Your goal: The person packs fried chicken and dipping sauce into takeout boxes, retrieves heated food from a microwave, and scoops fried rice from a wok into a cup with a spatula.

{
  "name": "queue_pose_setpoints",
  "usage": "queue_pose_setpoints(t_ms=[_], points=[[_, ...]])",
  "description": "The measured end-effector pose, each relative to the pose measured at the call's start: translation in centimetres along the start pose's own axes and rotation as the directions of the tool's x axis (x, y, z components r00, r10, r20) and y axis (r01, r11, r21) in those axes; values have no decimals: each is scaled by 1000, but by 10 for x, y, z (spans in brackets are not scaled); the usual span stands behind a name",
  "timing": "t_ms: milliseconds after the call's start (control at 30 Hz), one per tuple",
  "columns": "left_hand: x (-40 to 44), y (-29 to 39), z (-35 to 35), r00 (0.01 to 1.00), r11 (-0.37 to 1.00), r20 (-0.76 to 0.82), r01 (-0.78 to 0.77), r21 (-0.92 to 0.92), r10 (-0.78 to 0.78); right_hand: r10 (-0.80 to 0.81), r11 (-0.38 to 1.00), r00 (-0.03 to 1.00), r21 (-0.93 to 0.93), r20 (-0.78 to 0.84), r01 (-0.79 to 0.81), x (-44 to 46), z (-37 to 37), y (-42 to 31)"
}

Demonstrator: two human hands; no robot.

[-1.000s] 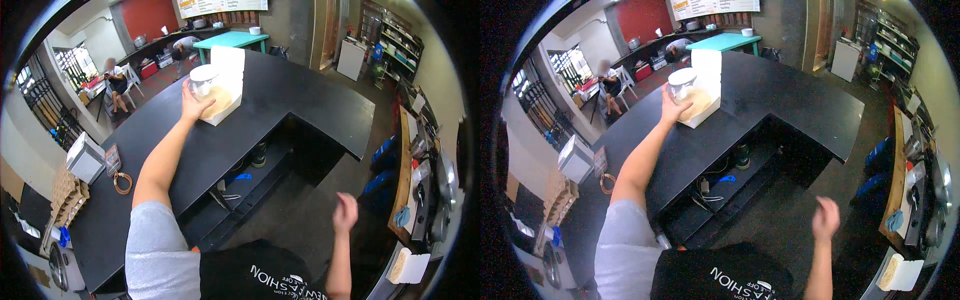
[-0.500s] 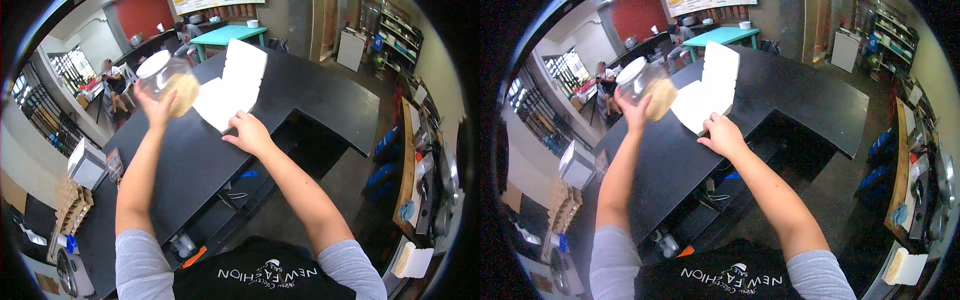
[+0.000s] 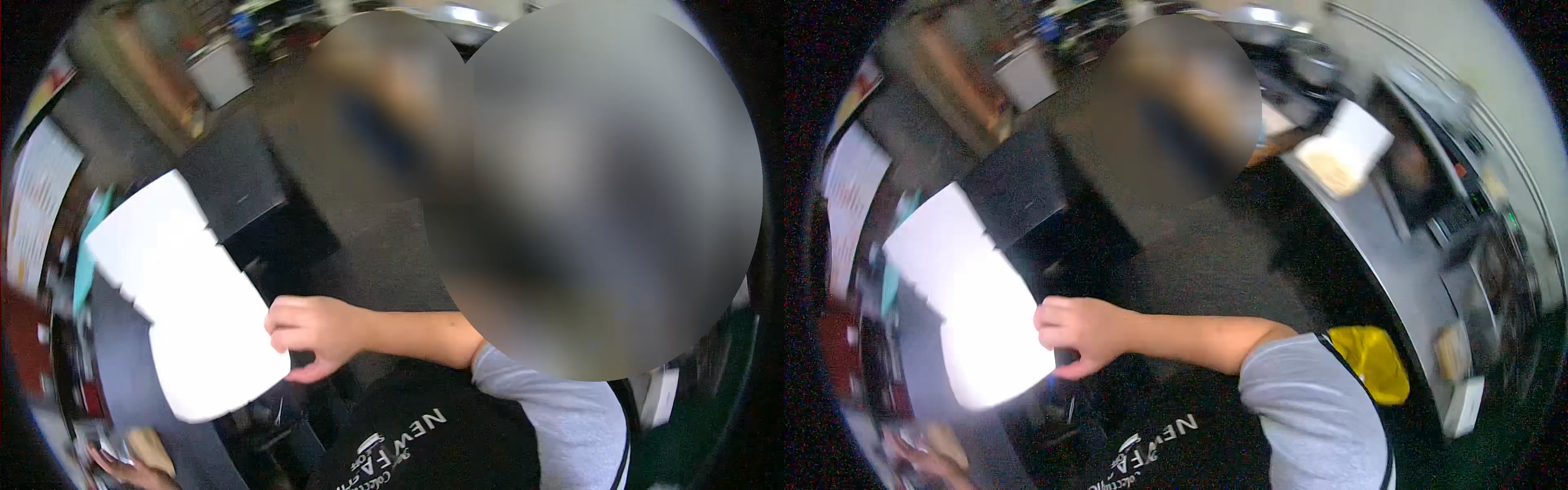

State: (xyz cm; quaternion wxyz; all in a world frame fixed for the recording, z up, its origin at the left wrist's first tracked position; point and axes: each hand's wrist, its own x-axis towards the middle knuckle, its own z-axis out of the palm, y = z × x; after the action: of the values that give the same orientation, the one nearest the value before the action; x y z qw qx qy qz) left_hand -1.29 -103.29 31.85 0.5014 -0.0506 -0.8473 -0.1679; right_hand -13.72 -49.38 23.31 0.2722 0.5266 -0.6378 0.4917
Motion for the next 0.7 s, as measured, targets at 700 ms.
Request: queue_pose_setpoints(t_ms=[700], points=[[-160,614,405,-198,314,922,945,89,333,-241,475,87,-196,-967,-858,-383,-433,-235]])
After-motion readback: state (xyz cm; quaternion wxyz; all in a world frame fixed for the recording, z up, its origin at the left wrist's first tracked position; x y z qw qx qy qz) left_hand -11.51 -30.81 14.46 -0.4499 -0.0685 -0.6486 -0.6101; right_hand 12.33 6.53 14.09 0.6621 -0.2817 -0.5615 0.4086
